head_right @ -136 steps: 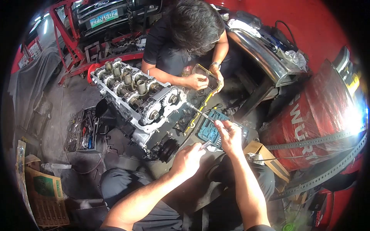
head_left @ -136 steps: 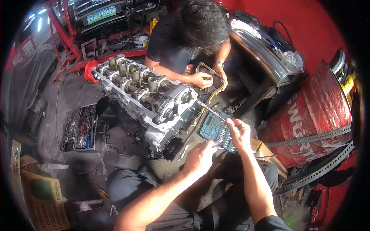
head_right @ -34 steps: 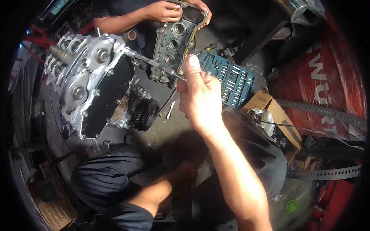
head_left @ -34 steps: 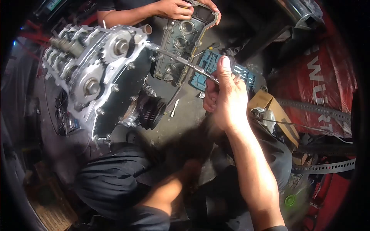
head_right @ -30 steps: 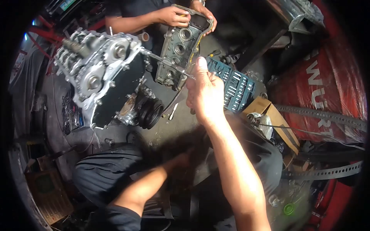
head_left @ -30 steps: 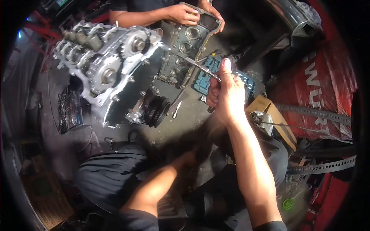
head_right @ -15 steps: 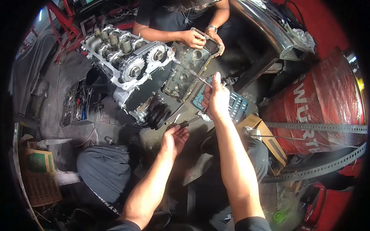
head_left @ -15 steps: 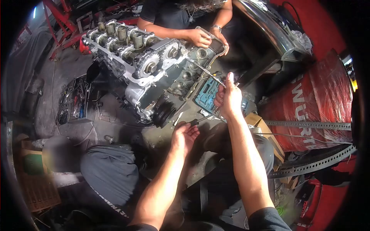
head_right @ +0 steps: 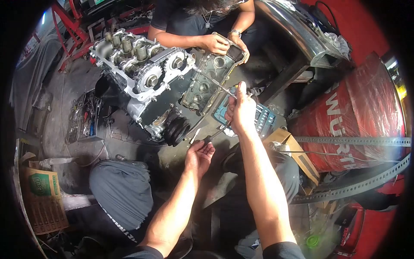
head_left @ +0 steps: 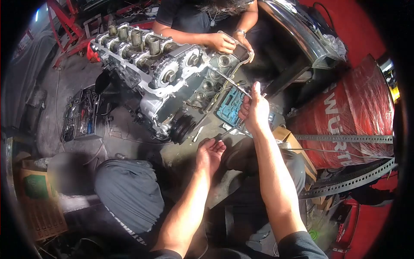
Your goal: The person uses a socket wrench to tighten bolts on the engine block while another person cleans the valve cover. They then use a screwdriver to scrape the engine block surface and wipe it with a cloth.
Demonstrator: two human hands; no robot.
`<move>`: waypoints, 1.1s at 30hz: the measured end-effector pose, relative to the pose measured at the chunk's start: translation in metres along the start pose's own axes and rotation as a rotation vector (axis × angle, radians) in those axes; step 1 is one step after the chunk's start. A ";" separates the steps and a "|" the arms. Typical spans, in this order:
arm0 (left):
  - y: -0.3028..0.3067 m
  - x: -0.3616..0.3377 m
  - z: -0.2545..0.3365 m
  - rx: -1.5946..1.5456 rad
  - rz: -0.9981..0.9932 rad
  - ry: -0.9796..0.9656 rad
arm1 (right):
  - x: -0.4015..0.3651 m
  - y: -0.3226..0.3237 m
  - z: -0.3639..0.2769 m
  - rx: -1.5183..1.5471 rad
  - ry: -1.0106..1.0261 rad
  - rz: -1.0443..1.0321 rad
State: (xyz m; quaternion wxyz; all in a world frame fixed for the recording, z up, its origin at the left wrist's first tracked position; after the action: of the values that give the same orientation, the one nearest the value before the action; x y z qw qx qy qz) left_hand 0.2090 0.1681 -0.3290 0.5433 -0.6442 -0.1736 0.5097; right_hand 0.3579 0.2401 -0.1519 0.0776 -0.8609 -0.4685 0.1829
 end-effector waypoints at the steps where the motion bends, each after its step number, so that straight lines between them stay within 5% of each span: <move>1: -0.007 -0.002 -0.002 0.011 0.016 -0.013 | 0.000 0.001 0.001 0.003 -0.003 0.013; 5: -0.003 0.003 -0.017 -0.053 0.102 0.089 | -0.001 0.000 -0.001 0.016 0.010 -0.001; 9: -0.001 0.002 -0.053 -0.124 -0.218 0.477 | 0.001 0.001 -0.001 0.023 0.017 -0.013; 10: 0.011 0.002 -0.057 0.061 -0.031 0.414 | 0.002 0.002 -0.002 0.025 0.025 -0.012; 18: -0.027 0.014 -0.034 0.861 -0.207 0.129 | 0.001 0.003 -0.004 0.005 0.008 -0.030; 22: -0.059 -0.008 -0.008 1.450 -0.184 -0.346 | -0.002 0.000 -0.003 0.025 0.014 0.045; 29: -0.082 -0.024 -0.003 1.753 -0.144 -0.667 | -0.003 -0.002 -0.014 -0.045 0.235 -0.076; 33: -0.097 -0.042 0.005 1.997 -0.024 -0.625 | -0.002 -0.001 -0.009 0.088 0.083 -0.145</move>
State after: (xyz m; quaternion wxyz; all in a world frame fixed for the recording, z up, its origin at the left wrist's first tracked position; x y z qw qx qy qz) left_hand 0.2187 0.1721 -0.2234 0.7643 0.2597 0.1871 0.5597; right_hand 0.3595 0.2392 -0.1426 0.1478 -0.8273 -0.5173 0.1616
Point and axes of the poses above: each hand's wrist, its own x-axis towards the middle knuckle, its own y-axis out of the back of the hand, z = x × y, the point moved 7 cm from there along x, towards the middle knuckle, and after that the axes turned 3 degrees about y, right-handed, at the moved point
